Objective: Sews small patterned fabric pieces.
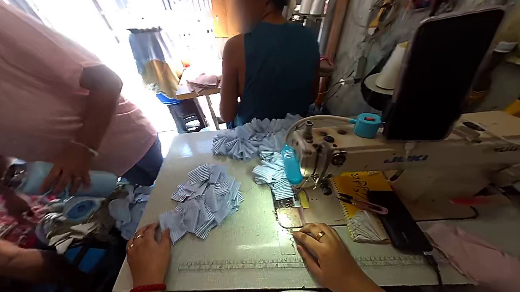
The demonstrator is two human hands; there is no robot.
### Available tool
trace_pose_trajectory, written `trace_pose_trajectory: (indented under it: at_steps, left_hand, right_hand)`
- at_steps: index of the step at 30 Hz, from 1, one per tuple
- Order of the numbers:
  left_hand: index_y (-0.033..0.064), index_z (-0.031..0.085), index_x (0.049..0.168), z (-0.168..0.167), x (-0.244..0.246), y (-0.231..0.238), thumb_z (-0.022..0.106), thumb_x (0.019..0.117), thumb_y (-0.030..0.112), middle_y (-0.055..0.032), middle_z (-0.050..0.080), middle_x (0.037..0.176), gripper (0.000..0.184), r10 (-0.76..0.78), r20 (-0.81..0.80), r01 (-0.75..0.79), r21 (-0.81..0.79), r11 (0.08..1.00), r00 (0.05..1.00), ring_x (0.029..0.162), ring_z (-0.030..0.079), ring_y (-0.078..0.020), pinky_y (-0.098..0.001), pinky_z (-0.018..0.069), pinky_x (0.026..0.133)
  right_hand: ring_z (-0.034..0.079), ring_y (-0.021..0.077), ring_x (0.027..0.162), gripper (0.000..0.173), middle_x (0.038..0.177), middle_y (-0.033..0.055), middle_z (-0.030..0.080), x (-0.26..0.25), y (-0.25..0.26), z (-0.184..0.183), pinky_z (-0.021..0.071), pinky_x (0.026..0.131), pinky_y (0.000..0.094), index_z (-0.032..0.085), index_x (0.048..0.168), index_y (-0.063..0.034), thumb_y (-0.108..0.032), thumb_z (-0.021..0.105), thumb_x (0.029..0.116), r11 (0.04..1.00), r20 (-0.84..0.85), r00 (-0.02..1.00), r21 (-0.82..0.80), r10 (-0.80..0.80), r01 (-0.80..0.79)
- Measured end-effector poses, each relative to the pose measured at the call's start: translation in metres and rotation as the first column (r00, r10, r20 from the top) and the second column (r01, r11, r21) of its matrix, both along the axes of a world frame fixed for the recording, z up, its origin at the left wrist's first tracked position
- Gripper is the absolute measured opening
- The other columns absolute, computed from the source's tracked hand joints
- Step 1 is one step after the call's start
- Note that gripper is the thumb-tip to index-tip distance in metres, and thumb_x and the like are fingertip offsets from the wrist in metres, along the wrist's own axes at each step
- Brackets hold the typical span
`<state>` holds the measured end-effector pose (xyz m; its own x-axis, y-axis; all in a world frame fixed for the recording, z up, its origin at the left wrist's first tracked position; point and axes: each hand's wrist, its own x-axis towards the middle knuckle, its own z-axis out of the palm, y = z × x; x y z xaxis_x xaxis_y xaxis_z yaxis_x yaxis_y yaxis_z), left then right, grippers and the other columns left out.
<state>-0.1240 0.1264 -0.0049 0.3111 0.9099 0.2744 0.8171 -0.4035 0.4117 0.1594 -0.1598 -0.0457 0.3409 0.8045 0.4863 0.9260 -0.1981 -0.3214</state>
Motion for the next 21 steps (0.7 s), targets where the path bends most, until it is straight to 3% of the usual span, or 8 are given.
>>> trace_pose_trajectory:
  at_steps: [8, 13, 15, 19, 21]
  left_hand:
    - [-0.0035, 0.073, 0.112, 0.003, -0.01, 0.0, 0.065, 0.0993, 0.015, -0.0266, 0.068, 0.121, 0.024, 0.007, 0.028, -0.005, -0.067, 0.998, 1.0, 0.122, 0.059, -0.047, -0.0613, 0.0414, 0.108]
    - [-0.0082, 0.06, 0.121, 0.012, -0.004, -0.001, 0.056, 0.1032, 0.008, -0.0208, 0.069, 0.102, 0.024, 0.09, 0.373, -0.038, -0.145, 0.989, 0.923, 0.092, 0.069, -0.0274, -0.0439, 0.056, 0.087]
    - [-0.0081, 0.058, 0.125, 0.018, -0.001, 0.001, 0.057, 0.102, 0.005, -0.0191, 0.07, 0.101, 0.027, 0.09, 0.476, -0.017, -0.155, 0.988, 0.875, 0.088, 0.07, -0.0232, -0.0402, 0.0578, 0.084]
    - [-0.0076, 0.058, 0.129, 0.01, -0.003, 0.003, 0.063, 0.099, 0.008, -0.0161, 0.071, 0.096, 0.034, 0.07, 0.552, 0.019, -0.154, 0.988, 0.831, 0.084, 0.069, -0.0179, -0.0351, 0.0567, 0.081]
    - [-0.0064, 0.059, 0.13, 0.001, -0.006, 0.002, 0.065, 0.0981, 0.01, -0.015, 0.071, 0.096, 0.036, 0.088, 0.574, 0.02, -0.18, 0.983, 0.814, 0.083, 0.068, -0.0164, -0.0336, 0.0564, 0.08]
  right_hand:
    - [0.069, 0.0334, 0.104, 0.04, 0.107, 0.0091, 0.074, 0.0, 0.004, -0.004, 0.055, 0.087, 0.0538, 0.081, 0.108, -0.0152, -0.036, 0.049, 0.0956, 0.998, -0.012, 1.0, 0.051, 0.022, -0.022]
    - [0.069, 0.035, 0.103, 0.04, 0.107, 0.01, 0.074, 0.0, 0.003, -0.005, 0.0548, 0.088, 0.0545, 0.081, 0.107, -0.0137, -0.035, 0.049, 0.0956, 0.998, -0.016, 0.999, 0.059, 0.029, -0.028]
    - [0.069, 0.0357, 0.101, 0.038, 0.106, 0.0096, 0.074, 0.0, 0.007, -0.002, 0.0544, 0.086, 0.0557, 0.081, 0.106, -0.0137, -0.034, 0.051, 0.0946, 0.996, -0.03, 0.999, 0.076, 0.045, -0.042]
    - [0.068, 0.037, 0.105, 0.031, 0.11, 0.0112, 0.073, -0.013, 0.05, 0.056, 0.0542, 0.087, 0.0602, 0.077, 0.116, -0.015, -0.027, 0.059, 0.0932, 0.949, -0.067, 0.949, 0.083, 0.309, -0.303]
    - [0.067, 0.0388, 0.108, 0.037, 0.114, 0.0156, 0.071, -0.028, 0.084, 0.113, 0.0535, 0.091, 0.0601, 0.069, 0.132, -0.0157, -0.022, 0.065, 0.0967, 0.869, -0.116, 0.873, -0.099, 0.474, -0.485]
